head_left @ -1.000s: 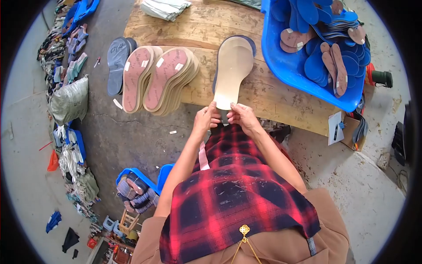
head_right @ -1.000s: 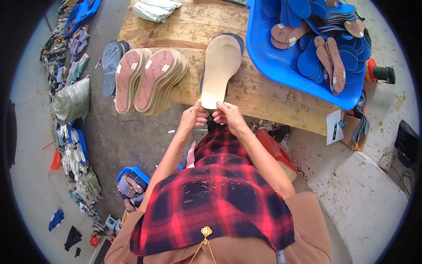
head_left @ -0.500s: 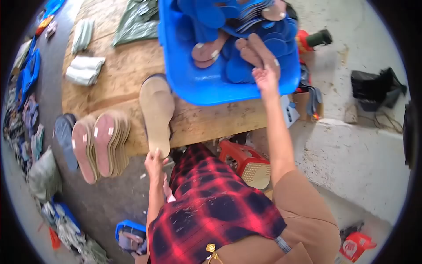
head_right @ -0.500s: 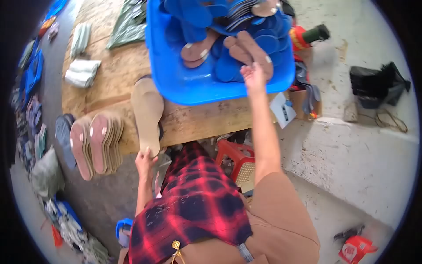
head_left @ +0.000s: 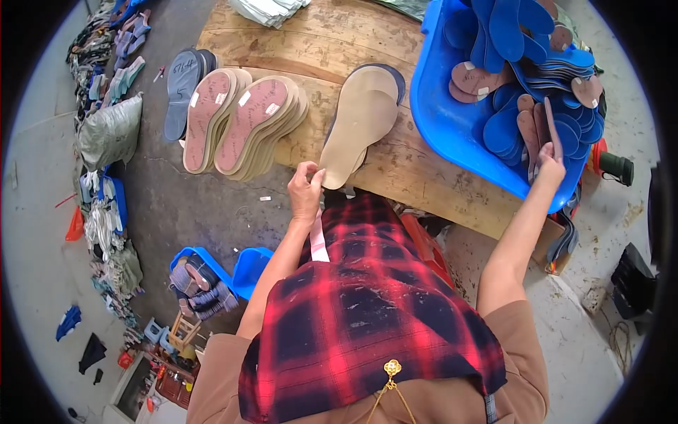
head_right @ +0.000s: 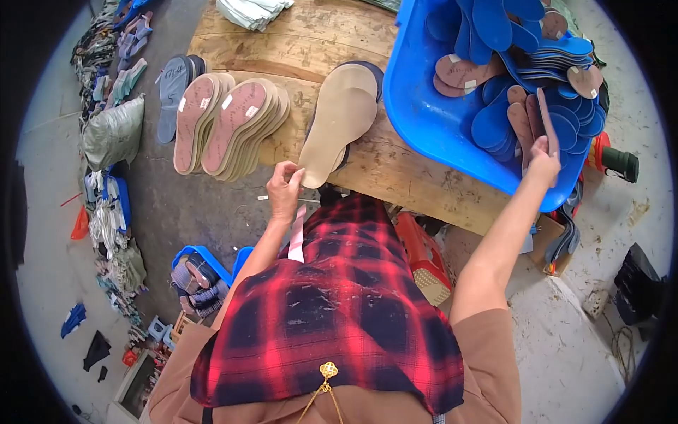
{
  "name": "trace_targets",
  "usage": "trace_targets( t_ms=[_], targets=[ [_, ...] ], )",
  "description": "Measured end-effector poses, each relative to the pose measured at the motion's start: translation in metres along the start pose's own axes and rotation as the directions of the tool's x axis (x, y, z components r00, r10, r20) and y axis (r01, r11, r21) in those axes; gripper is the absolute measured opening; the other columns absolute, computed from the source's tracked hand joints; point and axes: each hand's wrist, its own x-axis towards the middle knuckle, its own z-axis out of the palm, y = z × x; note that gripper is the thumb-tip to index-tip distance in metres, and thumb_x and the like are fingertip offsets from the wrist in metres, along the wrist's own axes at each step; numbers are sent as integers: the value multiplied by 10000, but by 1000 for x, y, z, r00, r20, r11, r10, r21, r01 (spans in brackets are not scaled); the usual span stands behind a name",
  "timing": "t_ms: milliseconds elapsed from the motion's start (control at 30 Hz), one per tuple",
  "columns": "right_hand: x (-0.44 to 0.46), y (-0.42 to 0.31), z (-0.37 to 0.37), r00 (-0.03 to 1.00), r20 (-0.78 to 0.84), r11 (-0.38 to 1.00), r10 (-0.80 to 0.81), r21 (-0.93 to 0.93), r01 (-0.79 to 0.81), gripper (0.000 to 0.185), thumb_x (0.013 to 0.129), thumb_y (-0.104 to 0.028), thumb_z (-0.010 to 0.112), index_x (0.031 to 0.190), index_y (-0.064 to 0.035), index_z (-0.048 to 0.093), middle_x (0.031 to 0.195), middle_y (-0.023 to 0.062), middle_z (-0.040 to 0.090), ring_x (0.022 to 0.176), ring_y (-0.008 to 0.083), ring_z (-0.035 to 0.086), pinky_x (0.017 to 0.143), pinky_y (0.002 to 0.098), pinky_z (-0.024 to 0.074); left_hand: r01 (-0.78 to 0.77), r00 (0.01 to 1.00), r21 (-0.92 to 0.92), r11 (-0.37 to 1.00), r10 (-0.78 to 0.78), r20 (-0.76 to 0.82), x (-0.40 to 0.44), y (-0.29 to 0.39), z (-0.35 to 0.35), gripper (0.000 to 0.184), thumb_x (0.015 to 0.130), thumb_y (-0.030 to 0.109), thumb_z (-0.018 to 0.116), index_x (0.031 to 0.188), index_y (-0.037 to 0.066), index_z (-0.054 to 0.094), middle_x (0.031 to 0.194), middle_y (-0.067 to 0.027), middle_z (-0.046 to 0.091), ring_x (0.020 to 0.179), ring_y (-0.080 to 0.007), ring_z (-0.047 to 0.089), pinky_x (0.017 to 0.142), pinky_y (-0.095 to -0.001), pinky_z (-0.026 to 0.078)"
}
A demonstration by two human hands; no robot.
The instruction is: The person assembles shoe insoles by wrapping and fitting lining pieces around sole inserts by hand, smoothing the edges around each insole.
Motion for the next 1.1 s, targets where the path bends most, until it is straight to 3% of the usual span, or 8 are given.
trace_targets(
  t_ms=[167,200,333,400,467,567,667,1100],
  targets=[
    [-124,-23,62,852,434,819,-293,-346,458,323,927,-129,518,1173,81,534,1130,200,618,1009,319,630,912,417,515,-112,994,127,986,109,30,7,-19,-1,131,837,53,676,925,32,581,801,-24,649,649,-88,618,467,-233,511],
    [-153,-20,60,831,536,820,-148,-404,406,301,926,-133,530,1155,61,547,1111,176,628,1008,291,630,917,398,507,-133,991,153,979,130,29,7,-22,-1,131,839,59,677,921,23,581,803,-28,652,650,-88,618,468,-231,511],
    [-245,15,34,546,721,742,427,-624,245,211,907,-125,563,1090,-21,563,985,62,619,916,169,627,855,314,510,385,922,-323,865,-341,185,3,9,-4,176,869,107,668,994,-1,607,864,-45,677,690,-110,639,503,-231,526],
    [-290,57,16,452,618,658,643,-748,86,156,913,-150,573,1034,-55,546,923,15,586,844,113,596,794,279,497,526,840,-400,750,-385,381,3,-5,-6,254,888,128,649,1088,-21,598,905,-64,694,737,-141,673,551,-236,550],
    [-342,111,13,508,492,497,707,-857,138,145,930,-163,561,1030,-61,535,920,1,582,804,96,576,763,272,486,631,763,-449,632,-401,507,0,-6,-8,293,927,126,594,1192,7,557,996,-71,676,831,-157,673,669,-285,582],
    [-352,190,-7,418,535,567,734,-822,56,178,956,-176,531,1094,-63,518,929,1,593,806,93,591,732,277,507,723,688,-550,417,-367,626,-8,-1,-6,272,970,109,507,1224,15,529,1168,-110,616,1045,-197,625,893,-377,553],
    [-349,238,-14,418,482,560,770,-824,-81,205,967,-195,526,1133,-76,517,970,18,633,820,112,631,740,285,522,740,671,-644,196,-296,680,-15,7,-8,328,989,123,458,1299,18,478,1215,-99,593,1113,-205,595,957,-373,517],
    [-331,269,-48,484,416,542,770,-827,-152,206,962,-200,542,1130,-85,512,1000,41,659,866,160,667,768,338,553,725,687,-672,153,-231,689,-28,6,-16,316,1017,184,404,1286,23,442,1264,-134,555,1167,-250,560,1026,-441,466]
  ],
)
